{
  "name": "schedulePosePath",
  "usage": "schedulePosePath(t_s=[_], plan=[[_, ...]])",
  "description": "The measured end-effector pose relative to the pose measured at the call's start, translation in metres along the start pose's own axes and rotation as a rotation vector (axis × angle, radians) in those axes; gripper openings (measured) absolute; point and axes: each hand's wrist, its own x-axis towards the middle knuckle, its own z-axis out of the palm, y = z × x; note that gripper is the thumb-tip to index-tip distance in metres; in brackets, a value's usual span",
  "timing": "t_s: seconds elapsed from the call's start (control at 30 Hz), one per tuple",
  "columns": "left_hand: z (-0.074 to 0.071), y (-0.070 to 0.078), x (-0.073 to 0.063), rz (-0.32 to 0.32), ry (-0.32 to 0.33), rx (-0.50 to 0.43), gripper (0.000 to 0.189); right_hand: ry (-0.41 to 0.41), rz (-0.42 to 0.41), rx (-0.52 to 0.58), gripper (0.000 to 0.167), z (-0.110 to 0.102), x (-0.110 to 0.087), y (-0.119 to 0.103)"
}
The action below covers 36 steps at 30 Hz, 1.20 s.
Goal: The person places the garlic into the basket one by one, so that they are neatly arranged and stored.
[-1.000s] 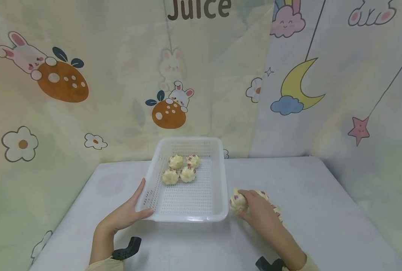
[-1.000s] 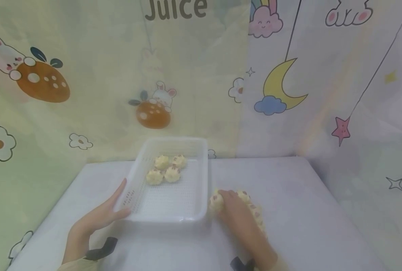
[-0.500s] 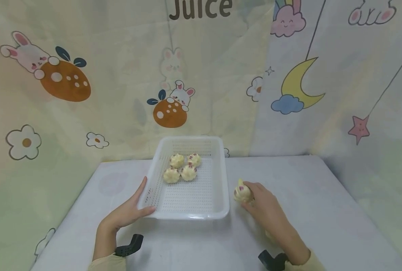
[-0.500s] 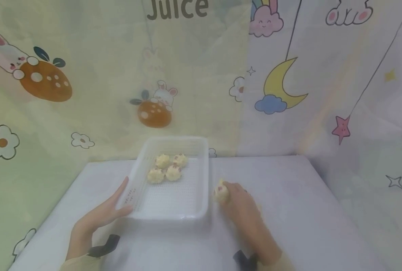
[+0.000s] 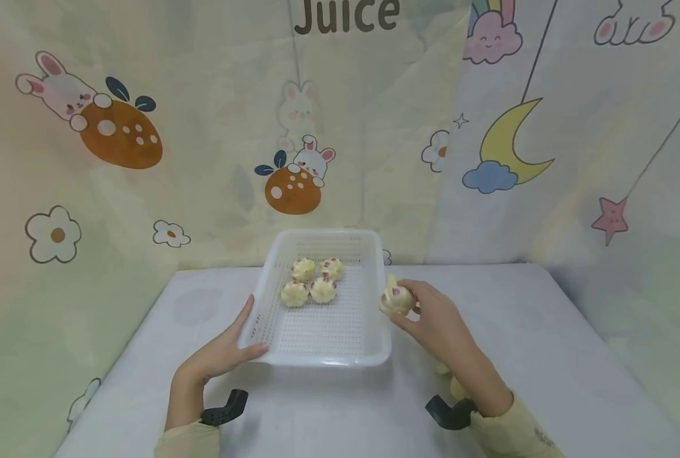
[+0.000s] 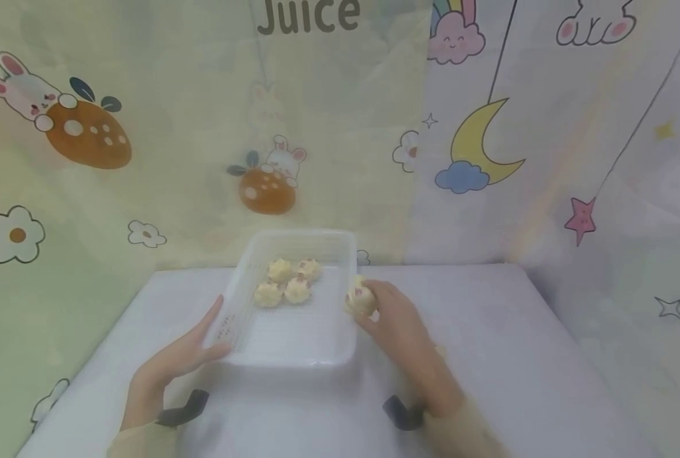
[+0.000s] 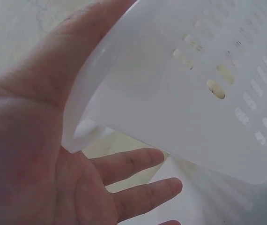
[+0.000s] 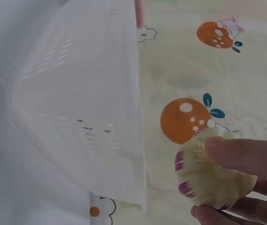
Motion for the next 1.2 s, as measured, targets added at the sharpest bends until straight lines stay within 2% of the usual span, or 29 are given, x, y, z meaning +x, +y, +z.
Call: schedulePosePath(t_s=[0.13,0.33,0.67,0.87,1.2], plan=[[-0.003,0.000,0.001,-0.007,0.003,0.004,0.110,-0.078,0.003,0.071,0.057,0.001,0.021,-0.016],[-0.005,0.000,0.002,-0.003,0.002,-0.009,0.108,-0.179,-0.046,0.151,0.050,0.008,0.052,-0.032],[-0.002,0.002,0.001,-0.002,-0.018,-0.026,0.111,-0.304,-0.069,0.137,0.050,0.038,0.088,-0.048],[-0.001,0.002,-0.001,-0.002,-0.012,-0.026,0.109,-0.312,-0.096,0.078,0.044,0.060,0.113,-0.061],[0.000,0.006,-0.004,0.014,-0.015,-0.047,0.108,-0.426,-0.075,0.089,0.048,0.100,0.129,-0.061]])
